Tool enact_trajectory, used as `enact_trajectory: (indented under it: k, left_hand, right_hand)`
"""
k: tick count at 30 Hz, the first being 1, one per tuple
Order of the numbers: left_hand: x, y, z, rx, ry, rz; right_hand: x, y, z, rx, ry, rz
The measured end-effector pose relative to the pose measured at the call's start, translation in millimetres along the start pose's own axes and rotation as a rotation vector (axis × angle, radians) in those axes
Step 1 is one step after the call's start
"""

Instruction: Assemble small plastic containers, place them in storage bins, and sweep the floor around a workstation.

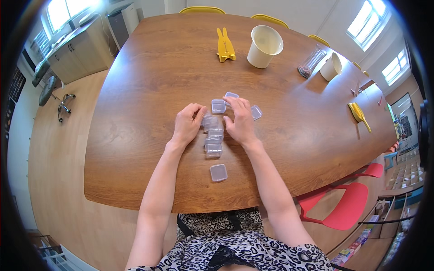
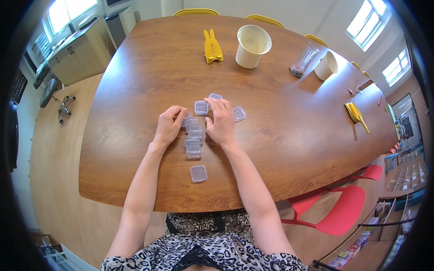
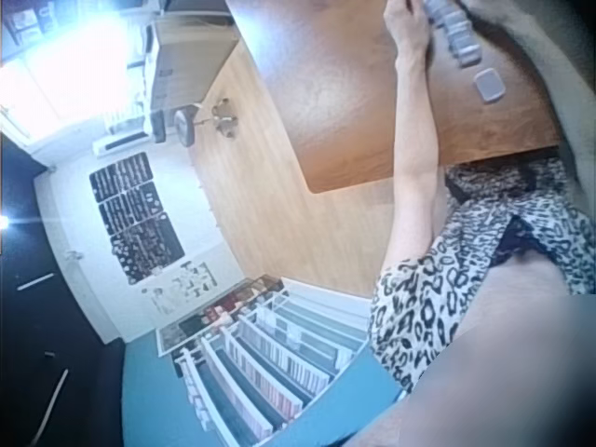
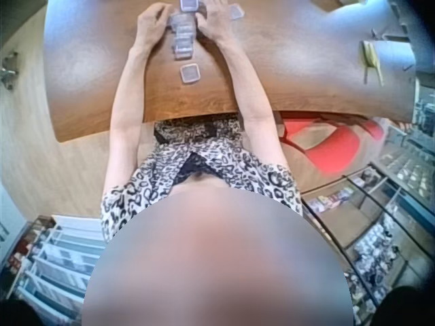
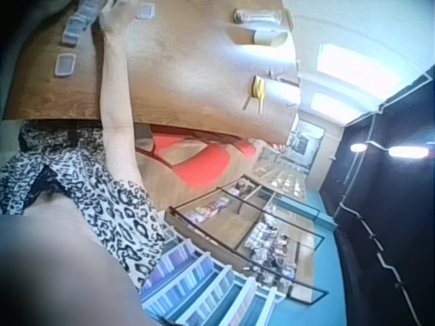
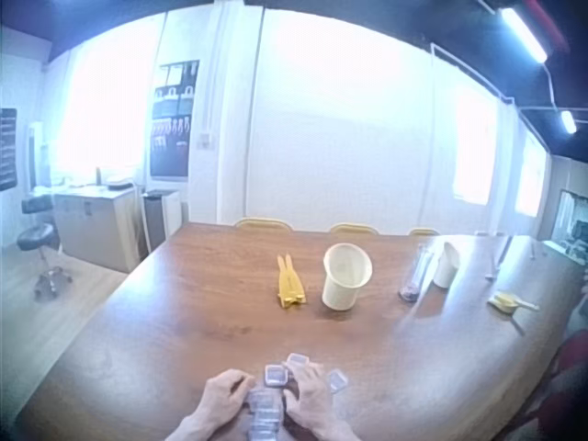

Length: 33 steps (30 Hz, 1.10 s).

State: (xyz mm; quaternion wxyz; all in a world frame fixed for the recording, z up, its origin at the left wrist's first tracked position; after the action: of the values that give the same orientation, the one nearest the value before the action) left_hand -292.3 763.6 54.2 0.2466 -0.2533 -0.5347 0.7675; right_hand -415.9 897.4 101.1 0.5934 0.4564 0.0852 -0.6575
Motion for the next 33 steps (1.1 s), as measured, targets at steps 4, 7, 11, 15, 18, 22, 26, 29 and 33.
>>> enact_trajectory:
  k: [4, 7, 11, 15, 18, 22, 26, 29, 33]
  left_hand:
    - [4, -13, 1, 0.118, 0.056, 0.064]
    - [2, -12, 1, 0.106, 0.029, -0.036]
    - [-8, 5, 3, 0.036, -0.059, -0.065]
    - [-11, -10, 1, 0.126, -0.121, 0.052]
    - [-6, -18, 0, 0.198, -0.058, 0.044]
    - [4, -14, 0, 0.104, -0.006, 0.029]
    - [4, -10, 0, 0.101, -0.005, 0.044]
    - [3, -5, -1, 0.054, -0.008, 0.081]
    - [5, -1, -1, -0.015, 0.025, 0.136]
  right_hand:
    - [15, 9, 13, -0.224, 0.083, -0.156]
    - [28, 7, 19, -0.262, 0.190, -0.148]
    - [43, 11, 30, -0.264, 0.387, -0.019]
    - [48, 27, 28, -0.372, 0.405, -0.092]
    - [50, 24, 27, -0.349, 0.420, -0.046]
    - [29, -45, 44, 0.028, 0.210, 0.049]
    - [25, -72, 39, 0.098, 0.241, -0.378]
    - [26, -59, 35, 0.055, 0.269, -0.324]
    - [26, -47, 36, 0.131, 0.366, -0.153]
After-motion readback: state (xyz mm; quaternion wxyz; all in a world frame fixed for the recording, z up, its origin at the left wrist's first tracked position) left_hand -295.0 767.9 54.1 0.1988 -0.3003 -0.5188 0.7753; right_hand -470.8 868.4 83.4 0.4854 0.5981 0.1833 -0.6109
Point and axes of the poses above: each hand's wrist, its own z-axis towards the middle knuckle, its own x-axis out of the palm, y = z × x, the point moved 10 cm from there along z, towards the middle knuckle, and after that the axes turned 15 degrees about -z, right-handed, at the moved point
